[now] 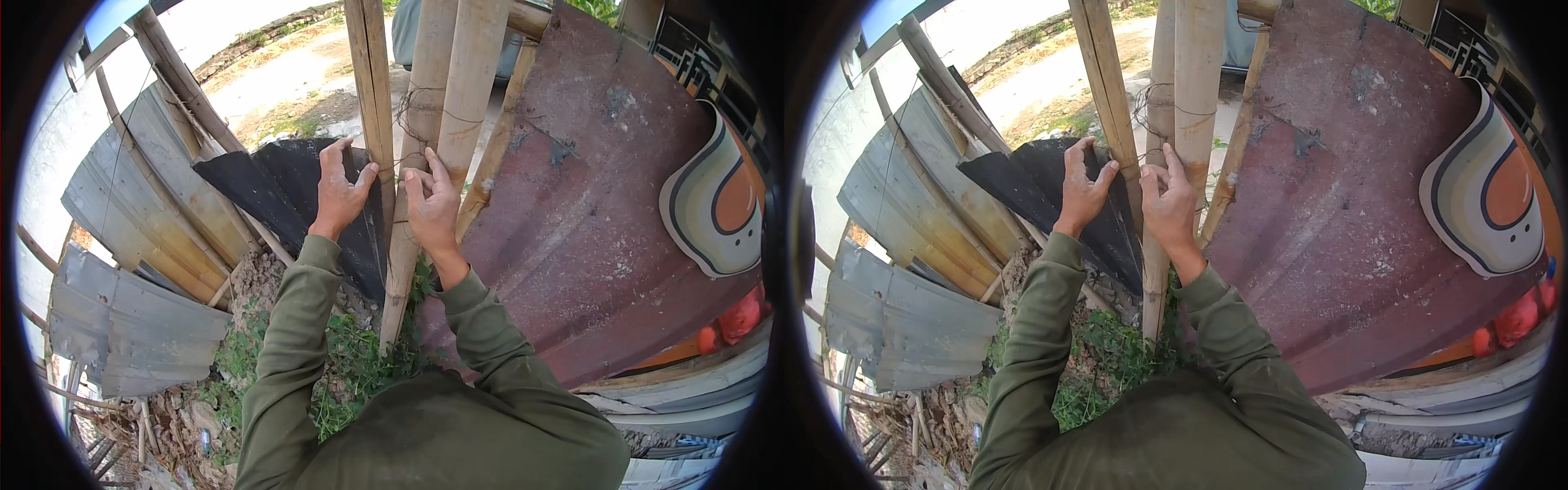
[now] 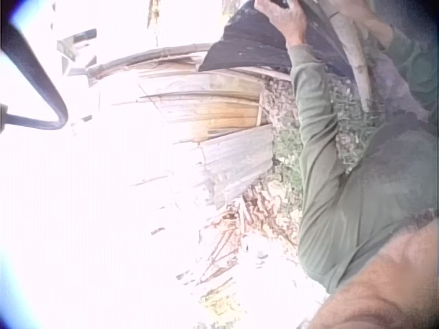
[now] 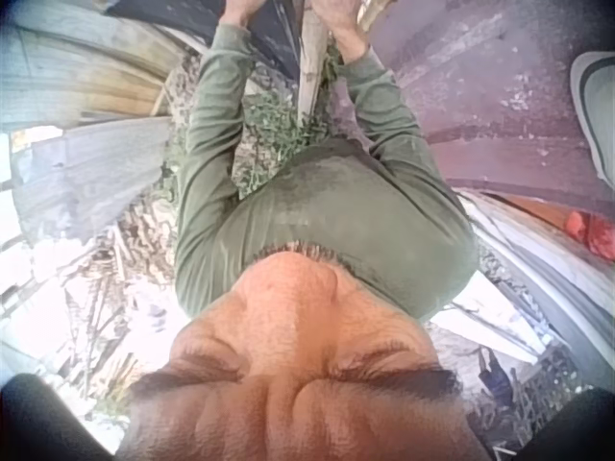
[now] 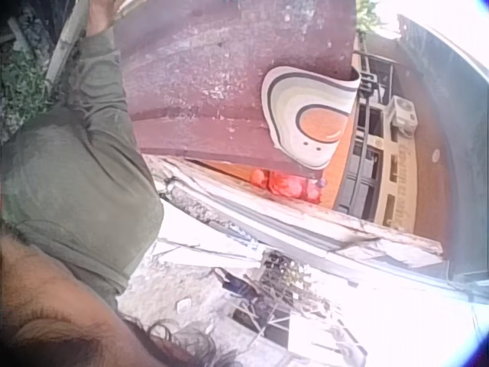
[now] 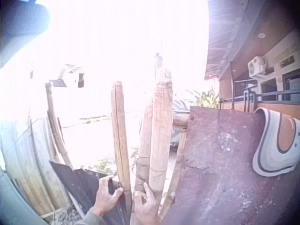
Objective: The person secures bamboo poles together by hand using thin wire, wrapping the wire around the poles and twisting the ends together.
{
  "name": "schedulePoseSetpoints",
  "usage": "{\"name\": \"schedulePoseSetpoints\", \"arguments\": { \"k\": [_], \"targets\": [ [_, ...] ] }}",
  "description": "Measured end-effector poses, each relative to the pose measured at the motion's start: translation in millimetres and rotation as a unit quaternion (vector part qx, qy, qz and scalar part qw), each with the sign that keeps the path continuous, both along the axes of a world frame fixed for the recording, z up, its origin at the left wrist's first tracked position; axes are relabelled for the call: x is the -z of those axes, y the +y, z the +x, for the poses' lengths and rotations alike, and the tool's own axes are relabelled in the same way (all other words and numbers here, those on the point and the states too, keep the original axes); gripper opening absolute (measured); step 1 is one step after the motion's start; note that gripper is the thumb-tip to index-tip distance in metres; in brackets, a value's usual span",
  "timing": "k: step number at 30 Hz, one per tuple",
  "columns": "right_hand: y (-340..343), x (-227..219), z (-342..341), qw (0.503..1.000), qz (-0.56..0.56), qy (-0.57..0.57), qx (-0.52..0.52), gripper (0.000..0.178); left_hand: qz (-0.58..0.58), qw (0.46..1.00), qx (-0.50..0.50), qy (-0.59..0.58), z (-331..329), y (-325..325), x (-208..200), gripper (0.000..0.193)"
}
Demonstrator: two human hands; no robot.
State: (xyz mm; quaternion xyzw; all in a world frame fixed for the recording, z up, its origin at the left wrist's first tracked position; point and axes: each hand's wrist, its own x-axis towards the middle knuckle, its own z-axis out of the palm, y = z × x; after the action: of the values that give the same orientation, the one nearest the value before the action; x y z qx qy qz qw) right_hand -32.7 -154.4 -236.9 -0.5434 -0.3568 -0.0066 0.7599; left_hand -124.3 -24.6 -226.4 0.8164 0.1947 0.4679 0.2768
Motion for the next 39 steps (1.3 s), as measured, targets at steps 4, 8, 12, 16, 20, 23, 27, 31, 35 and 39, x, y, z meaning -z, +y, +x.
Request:
{"name": "schedulePoseSetpoints", "arguments": {
  "k": [4, 8, 12, 16, 20, 23, 27, 31, 35, 39],
  "targets": [
    [-17, -2, 2, 0.999, -0.031, -0.012, 0.04, 0.036, 0.021, 1.0, -0.01, -0.002, 3, -3, -3, 0.055],
    [-26, -7, 5, 0.995, -0.005, -0.079, 0.055, 0.025, 0.042, 0.999, -0.015, 0.003, 1, 0, -3, 0.054],
    [-19, -7, 13, 0.95, -0.009, -0.298, 0.089, 0.023, 0.015, 1.0, -0.015, 0.007, 3, -3, -1, 0.053],
    [-6, -9, 19, 0.898, -0.101, -0.412, 0.12, 0.034, 0.018, 1.0, -0.021, -0.005, 4, -4, 1, 0.052],
    [-3, -8, 24, 0.883, -0.143, -0.434, 0.108, 0.041, 0.056, 0.998, -0.039, -0.011, 6, -7, 2, 0.051],
    [-2, -11, 25, 0.856, -0.159, -0.472, 0.139, 0.044, 0.045, 0.998, -0.045, -0.018, 10, -9, 3, 0.052],
    [2, -16, 18, 0.839, -0.228, -0.472, 0.148, 0.049, 0.051, 0.995, -0.065, -0.048, 16, -10, 7, 0.052],
    [4, -19, 15, 0.841, -0.303, -0.433, 0.117, 0.056, 0.047, 0.993, -0.094, -0.058, 22, -13, 8, 0.053],
    [2, -10, 19, 0.846, -0.28, -0.436, 0.126, 0.058, 0.015, 0.993, -0.091, -0.069, 26, -19, 6, 0.053],
    [7, -7, 14, 0.849, -0.263, -0.435, 0.144, 0.059, 0.013, 0.993, -0.09, -0.074, 24, -17, 6, 0.053]
  ]
}}
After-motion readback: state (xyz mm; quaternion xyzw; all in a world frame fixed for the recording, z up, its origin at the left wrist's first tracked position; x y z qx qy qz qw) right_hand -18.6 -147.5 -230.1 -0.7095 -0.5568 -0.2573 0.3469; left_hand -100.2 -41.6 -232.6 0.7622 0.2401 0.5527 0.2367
